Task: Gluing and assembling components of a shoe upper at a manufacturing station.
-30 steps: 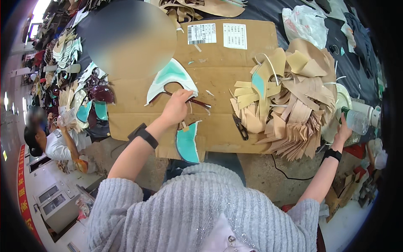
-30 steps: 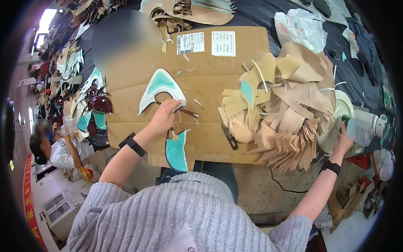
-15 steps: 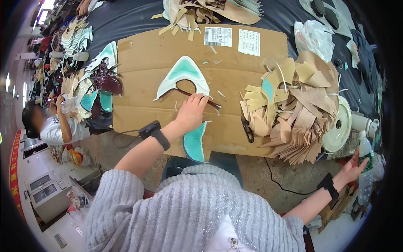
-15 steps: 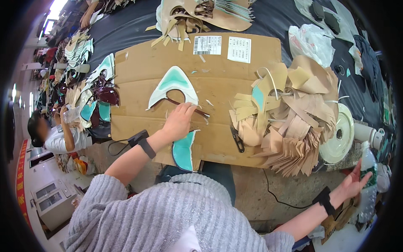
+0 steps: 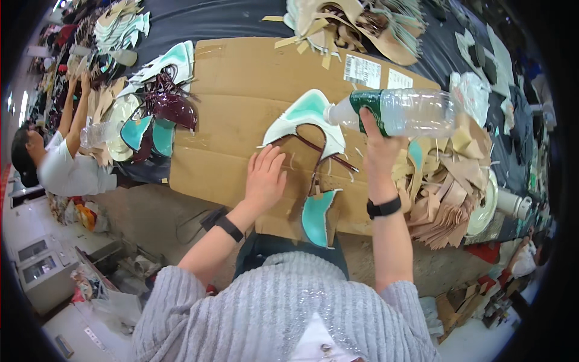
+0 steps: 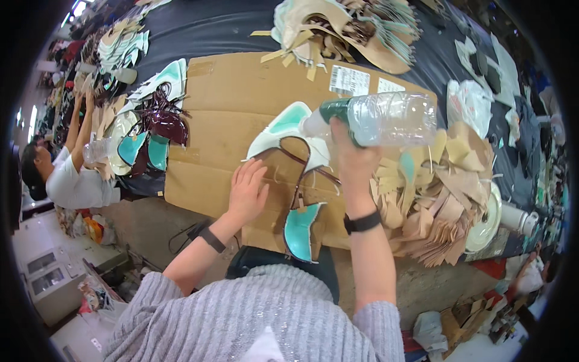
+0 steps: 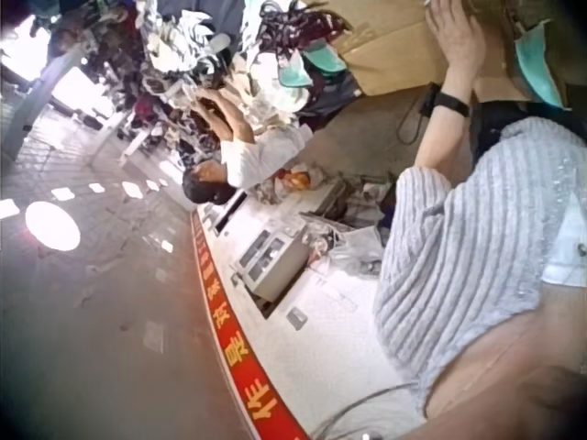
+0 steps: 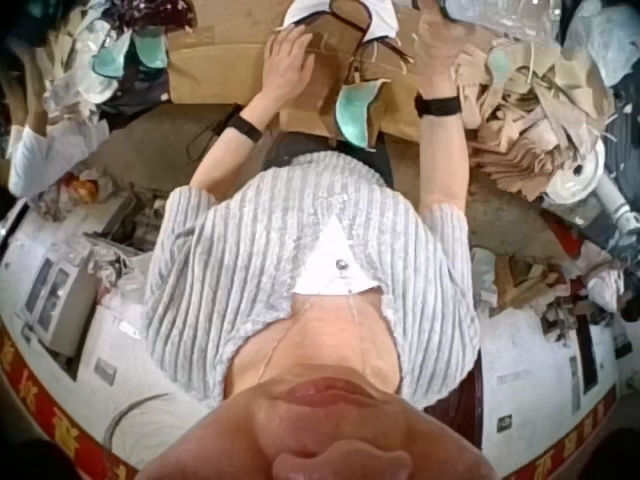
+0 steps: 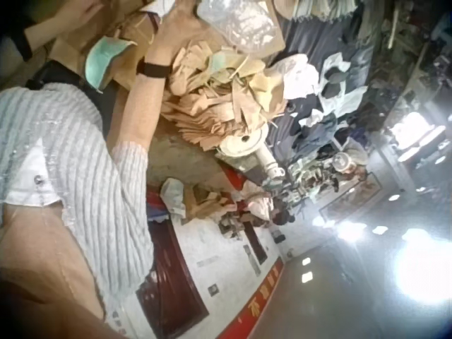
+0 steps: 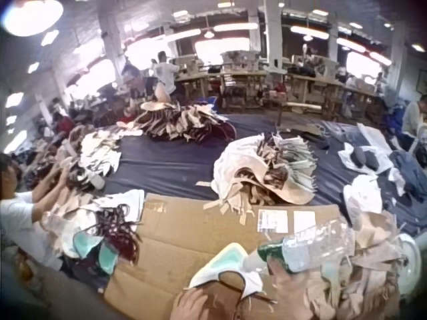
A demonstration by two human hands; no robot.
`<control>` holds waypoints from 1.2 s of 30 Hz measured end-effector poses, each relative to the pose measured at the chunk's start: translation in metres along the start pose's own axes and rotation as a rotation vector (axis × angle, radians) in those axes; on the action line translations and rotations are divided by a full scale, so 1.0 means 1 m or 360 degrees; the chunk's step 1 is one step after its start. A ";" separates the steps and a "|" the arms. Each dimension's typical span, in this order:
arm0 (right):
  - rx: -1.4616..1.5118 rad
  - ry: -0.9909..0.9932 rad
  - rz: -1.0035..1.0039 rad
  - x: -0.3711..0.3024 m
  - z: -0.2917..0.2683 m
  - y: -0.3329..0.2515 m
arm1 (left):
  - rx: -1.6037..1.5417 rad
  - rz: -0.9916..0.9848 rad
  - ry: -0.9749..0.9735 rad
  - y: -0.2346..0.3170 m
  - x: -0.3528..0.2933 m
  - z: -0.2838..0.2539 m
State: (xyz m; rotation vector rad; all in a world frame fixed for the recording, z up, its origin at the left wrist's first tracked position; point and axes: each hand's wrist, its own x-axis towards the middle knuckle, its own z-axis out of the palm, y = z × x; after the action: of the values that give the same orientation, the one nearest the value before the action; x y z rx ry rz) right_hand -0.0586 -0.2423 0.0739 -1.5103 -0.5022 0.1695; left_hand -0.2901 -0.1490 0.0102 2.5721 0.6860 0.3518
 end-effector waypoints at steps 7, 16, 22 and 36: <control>-0.0087 0.0094 0.0046 0.019 0.062 0.071 | 0.0146 0.0153 -0.0087 -0.050 -0.012 0.004; -0.0693 -0.0555 -0.0168 -0.069 0.094 0.062 | -0.0184 0.0087 0.0135 -0.065 -0.017 0.006; -0.0494 -0.0157 -0.0181 -0.098 0.119 0.033 | -0.0395 -0.0257 0.0569 -0.074 -0.025 0.018; -0.0490 -0.0639 -0.0283 -0.098 0.107 0.069 | -0.0296 -0.0259 0.0483 -0.070 -0.022 0.015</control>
State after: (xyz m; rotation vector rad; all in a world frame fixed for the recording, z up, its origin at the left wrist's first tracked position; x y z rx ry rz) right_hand -0.1765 -0.1801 -0.0162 -1.7278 -1.0176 0.2675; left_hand -0.3314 -0.1118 -0.0397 2.2916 0.9161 0.7254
